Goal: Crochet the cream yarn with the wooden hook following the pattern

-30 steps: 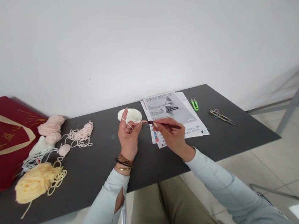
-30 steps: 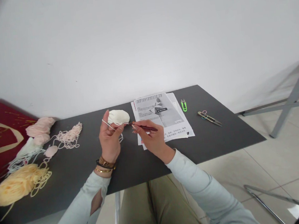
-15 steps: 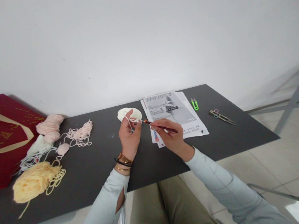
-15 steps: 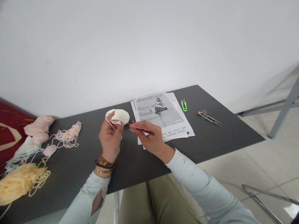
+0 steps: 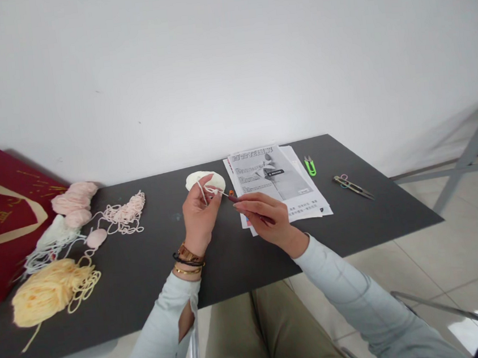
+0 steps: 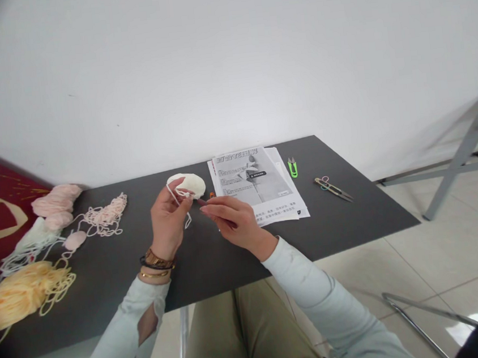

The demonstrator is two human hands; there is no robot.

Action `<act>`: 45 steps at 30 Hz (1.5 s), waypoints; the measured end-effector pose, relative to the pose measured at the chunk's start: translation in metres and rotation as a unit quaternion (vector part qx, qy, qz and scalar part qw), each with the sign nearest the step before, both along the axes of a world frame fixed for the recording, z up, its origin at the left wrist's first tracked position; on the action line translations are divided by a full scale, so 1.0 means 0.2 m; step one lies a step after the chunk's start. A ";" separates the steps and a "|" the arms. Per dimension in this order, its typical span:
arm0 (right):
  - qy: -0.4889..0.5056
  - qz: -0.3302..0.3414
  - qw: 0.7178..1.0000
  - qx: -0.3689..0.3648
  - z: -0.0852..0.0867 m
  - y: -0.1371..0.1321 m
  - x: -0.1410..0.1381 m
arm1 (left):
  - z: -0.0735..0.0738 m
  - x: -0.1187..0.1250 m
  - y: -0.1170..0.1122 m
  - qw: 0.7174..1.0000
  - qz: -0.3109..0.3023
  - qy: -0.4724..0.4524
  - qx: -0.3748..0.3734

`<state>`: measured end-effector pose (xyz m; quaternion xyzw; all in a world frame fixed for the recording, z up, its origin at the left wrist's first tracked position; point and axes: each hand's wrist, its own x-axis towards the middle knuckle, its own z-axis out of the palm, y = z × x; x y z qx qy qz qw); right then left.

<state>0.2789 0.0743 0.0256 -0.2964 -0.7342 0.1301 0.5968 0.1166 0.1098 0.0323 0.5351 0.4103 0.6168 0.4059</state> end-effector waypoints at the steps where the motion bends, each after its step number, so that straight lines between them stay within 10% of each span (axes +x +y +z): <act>1: -0.011 0.000 1.000 0.000 0.00 0.00 0.00 | 0.00 0.00 0.00 1.000 0.008 0.014 0.000; 16: -0.104 -0.014 0.992 0.064 -0.06 0.02 0.01 | -0.04 -0.01 0.03 0.994 0.061 0.088 0.028; 29: 0.062 0.029 0.995 -0.070 -0.04 0.00 -0.05 | 0.00 0.05 0.00 0.964 -0.014 -0.249 -0.089; 37: 0.374 0.147 0.827 -0.393 -0.01 0.05 -0.10 | 0.01 0.05 0.00 0.950 -0.006 -0.296 -0.096; 45: 0.436 0.162 0.785 -0.409 0.00 0.09 -0.07 | -0.01 0.05 0.01 0.964 -0.003 -0.256 -0.067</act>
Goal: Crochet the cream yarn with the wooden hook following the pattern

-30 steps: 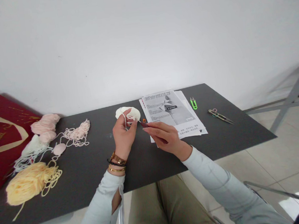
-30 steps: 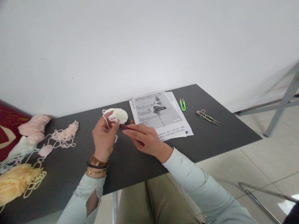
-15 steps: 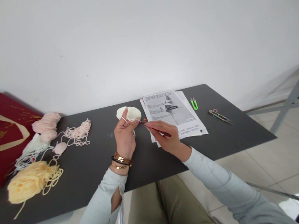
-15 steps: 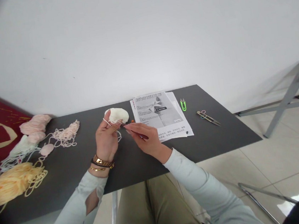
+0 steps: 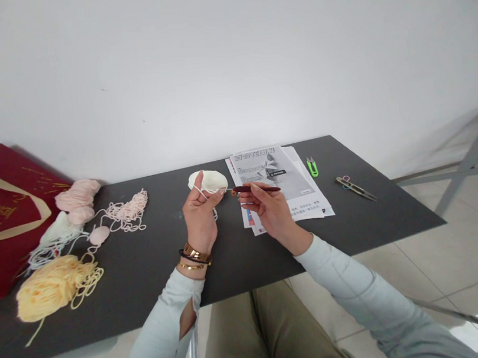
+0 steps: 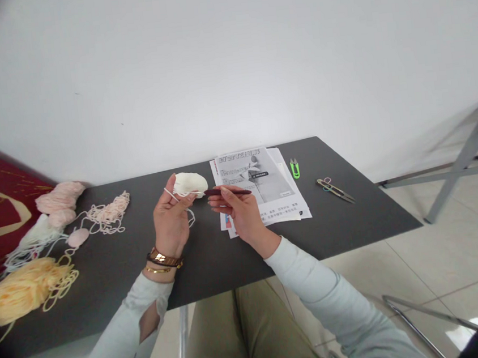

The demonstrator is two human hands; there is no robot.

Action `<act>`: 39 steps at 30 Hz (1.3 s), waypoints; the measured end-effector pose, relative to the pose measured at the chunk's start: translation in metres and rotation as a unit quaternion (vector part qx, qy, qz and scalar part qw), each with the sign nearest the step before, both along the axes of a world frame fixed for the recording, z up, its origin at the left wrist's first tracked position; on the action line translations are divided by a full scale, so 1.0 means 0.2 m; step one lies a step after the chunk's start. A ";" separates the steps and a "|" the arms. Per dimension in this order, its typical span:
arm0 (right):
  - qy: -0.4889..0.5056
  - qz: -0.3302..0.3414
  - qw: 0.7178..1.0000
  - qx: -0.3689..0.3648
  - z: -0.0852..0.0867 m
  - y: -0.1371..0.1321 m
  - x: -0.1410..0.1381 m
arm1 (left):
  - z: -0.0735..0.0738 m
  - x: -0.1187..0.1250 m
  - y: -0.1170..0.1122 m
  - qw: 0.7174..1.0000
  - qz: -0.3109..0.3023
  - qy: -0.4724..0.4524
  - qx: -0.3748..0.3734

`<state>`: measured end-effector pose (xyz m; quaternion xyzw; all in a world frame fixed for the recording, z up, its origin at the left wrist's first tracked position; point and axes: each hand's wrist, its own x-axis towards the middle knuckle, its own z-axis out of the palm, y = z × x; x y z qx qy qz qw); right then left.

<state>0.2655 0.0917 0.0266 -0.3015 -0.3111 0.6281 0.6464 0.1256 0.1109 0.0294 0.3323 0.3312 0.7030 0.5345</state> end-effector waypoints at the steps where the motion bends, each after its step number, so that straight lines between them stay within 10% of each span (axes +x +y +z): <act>1: 0.003 0.002 1.000 -0.003 0.00 0.00 0.00 | 0.00 0.00 0.00 1.000 -0.004 -0.003 0.002; 39: -0.069 0.007 0.993 0.091 0.05 -0.04 0.07 | 0.07 -0.13 -0.03 0.930 -0.319 -0.153 -0.103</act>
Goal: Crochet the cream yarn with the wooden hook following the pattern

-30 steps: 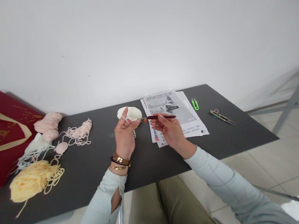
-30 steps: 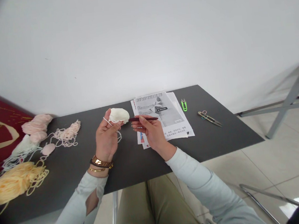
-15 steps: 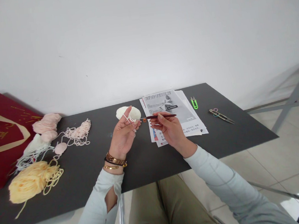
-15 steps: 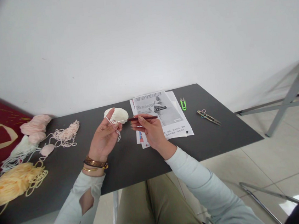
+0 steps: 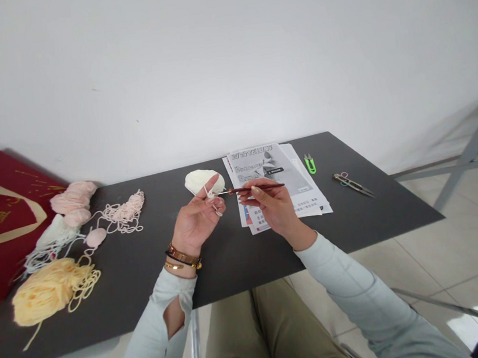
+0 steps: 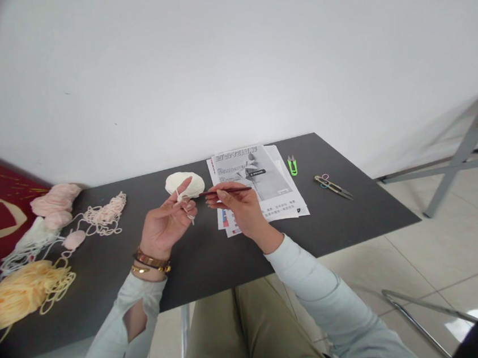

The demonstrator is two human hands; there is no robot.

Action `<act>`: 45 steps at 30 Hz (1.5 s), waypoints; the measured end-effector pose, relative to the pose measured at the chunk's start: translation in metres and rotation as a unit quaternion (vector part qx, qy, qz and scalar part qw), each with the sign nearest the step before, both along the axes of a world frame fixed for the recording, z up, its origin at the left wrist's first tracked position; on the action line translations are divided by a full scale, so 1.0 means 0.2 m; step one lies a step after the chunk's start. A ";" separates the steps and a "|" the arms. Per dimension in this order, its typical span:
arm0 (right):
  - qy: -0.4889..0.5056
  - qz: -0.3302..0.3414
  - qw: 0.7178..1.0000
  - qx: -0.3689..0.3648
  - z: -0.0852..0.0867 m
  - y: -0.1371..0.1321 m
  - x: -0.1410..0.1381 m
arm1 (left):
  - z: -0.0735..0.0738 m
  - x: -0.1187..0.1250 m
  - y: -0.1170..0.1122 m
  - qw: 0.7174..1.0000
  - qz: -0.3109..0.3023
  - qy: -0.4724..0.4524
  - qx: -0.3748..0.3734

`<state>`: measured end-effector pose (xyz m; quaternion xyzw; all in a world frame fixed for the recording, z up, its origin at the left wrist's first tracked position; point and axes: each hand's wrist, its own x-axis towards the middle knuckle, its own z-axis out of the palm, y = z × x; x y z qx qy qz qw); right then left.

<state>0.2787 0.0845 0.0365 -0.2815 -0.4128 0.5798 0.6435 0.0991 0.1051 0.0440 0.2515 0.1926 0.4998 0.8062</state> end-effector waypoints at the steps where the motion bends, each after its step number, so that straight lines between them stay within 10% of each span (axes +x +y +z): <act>1: -0.007 -0.002 1.000 0.005 0.00 0.00 0.00 | 0.00 0.00 0.00 1.000 -0.004 -0.008 -0.003; 25: 0.012 -0.028 0.999 -0.033 0.01 0.01 0.03 | 0.01 -0.01 0.01 0.993 0.035 0.083 0.076; 34: 0.102 0.047 0.980 -0.165 -0.04 0.07 0.03 | -0.03 0.10 -0.02 0.919 0.226 0.253 0.203; 45: 0.083 0.015 0.985 -0.153 -0.05 0.06 -0.02 | -0.07 0.13 -0.01 0.949 0.153 0.219 0.167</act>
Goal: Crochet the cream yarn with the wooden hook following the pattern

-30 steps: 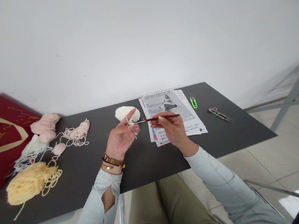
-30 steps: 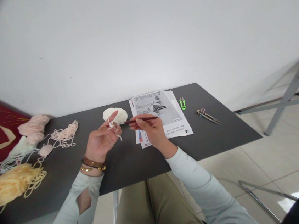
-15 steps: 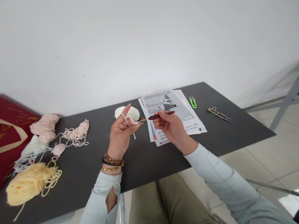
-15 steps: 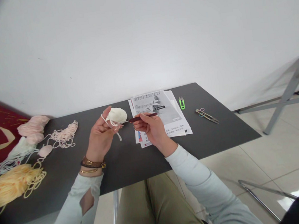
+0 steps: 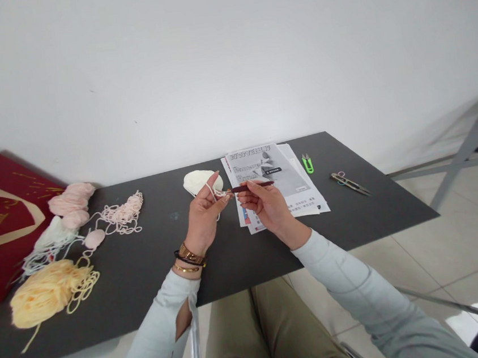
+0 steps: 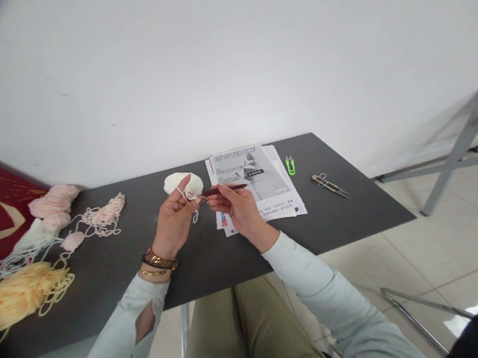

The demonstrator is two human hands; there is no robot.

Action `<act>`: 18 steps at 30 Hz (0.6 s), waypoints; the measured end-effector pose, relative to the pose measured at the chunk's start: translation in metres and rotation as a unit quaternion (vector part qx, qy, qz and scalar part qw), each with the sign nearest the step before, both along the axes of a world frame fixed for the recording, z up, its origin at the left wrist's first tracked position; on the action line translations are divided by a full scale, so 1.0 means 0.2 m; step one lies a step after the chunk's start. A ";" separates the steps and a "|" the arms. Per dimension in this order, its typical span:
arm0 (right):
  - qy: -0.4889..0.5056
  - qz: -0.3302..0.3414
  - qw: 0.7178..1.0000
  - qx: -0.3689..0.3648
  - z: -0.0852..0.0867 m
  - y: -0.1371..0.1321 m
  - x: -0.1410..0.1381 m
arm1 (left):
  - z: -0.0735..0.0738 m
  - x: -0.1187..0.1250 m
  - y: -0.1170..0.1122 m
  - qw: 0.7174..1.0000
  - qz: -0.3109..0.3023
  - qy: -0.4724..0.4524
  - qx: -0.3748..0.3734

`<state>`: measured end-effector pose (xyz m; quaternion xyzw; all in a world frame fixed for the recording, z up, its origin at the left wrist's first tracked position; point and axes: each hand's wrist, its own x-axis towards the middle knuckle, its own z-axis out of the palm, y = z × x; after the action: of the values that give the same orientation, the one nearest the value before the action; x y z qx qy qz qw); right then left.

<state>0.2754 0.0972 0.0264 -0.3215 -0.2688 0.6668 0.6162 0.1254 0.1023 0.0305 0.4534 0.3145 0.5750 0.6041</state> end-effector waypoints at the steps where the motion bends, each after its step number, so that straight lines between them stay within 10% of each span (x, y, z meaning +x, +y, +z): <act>1: -0.003 -0.004 1.000 0.007 0.00 0.00 0.00 | 0.00 0.00 0.00 1.000 -0.010 0.007 0.000; 18: -0.040 -0.020 0.999 0.027 -0.01 -0.01 -0.01 | -0.03 0.00 0.01 0.998 0.005 0.061 0.022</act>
<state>0.2734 0.0944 0.0243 -0.3364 -0.3046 0.6335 0.6266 0.1245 0.1051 0.0239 0.4988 0.3406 0.5562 0.5708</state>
